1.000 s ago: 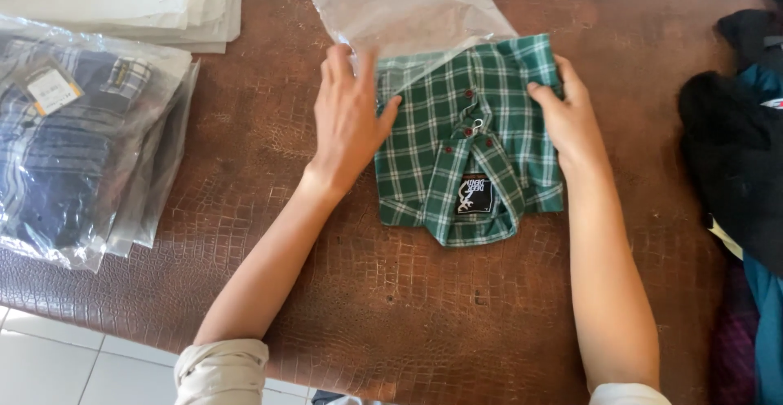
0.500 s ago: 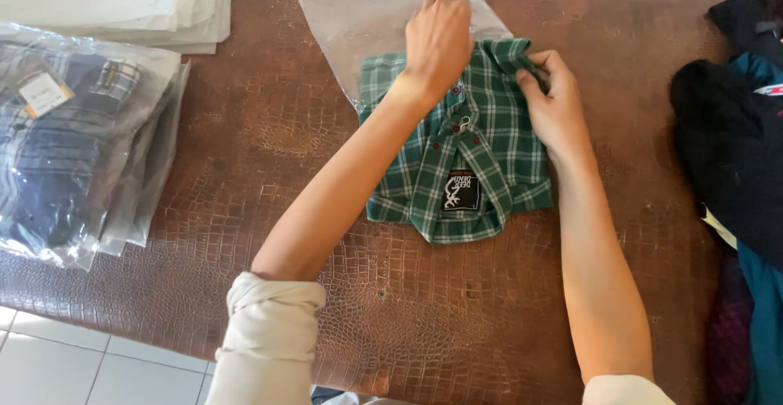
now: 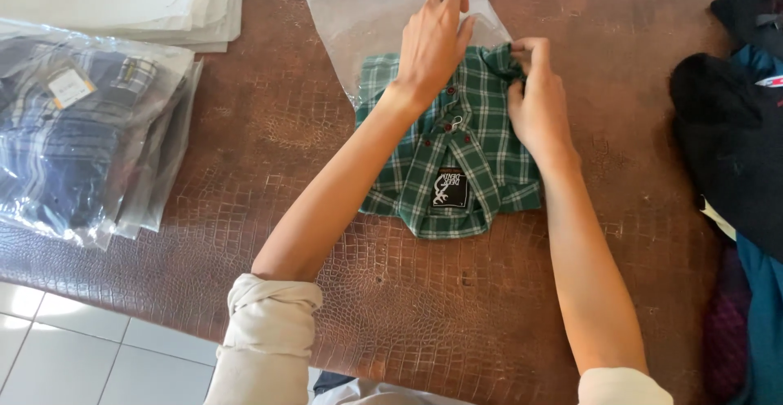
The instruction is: The person folds a green plaid shirt on a brown textured table, aligning the sleeves and collar, then places the folded shirt into a clear plastic bag. The person smooths the shirt and adjusts the bag to enclose the garment.
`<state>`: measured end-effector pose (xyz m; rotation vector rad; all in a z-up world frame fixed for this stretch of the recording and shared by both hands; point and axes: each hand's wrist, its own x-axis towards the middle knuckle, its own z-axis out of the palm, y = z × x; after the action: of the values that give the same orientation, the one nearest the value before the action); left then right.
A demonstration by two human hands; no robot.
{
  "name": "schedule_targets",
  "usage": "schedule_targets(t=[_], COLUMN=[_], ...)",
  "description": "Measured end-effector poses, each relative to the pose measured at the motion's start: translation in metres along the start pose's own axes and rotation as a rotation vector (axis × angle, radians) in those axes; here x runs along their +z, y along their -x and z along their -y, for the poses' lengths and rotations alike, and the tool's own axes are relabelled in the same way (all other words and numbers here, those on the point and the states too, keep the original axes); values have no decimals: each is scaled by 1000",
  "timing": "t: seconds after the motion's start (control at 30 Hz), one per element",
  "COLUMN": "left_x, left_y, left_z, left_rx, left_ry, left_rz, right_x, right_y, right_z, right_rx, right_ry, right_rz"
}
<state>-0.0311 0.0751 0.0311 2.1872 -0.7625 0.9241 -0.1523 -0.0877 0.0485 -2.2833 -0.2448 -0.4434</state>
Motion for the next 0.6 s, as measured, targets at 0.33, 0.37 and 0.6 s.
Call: schedule_targets(t=[0.33, 0.37, 0.6], left_x=[5, 5, 8], left_y=[10, 10, 6], left_z=[6, 6, -4], left_rx=[-56, -32, 17], left_ry=[-299, -310, -331], left_rz=[268, 282, 247], right_x=[12, 13, 9], right_y=[-1, -2, -1], right_z=[-23, -28, -28], right_rx=[-103, -120, -64], right_ry=[212, 202, -32], right_rz=[-137, -160, -134])
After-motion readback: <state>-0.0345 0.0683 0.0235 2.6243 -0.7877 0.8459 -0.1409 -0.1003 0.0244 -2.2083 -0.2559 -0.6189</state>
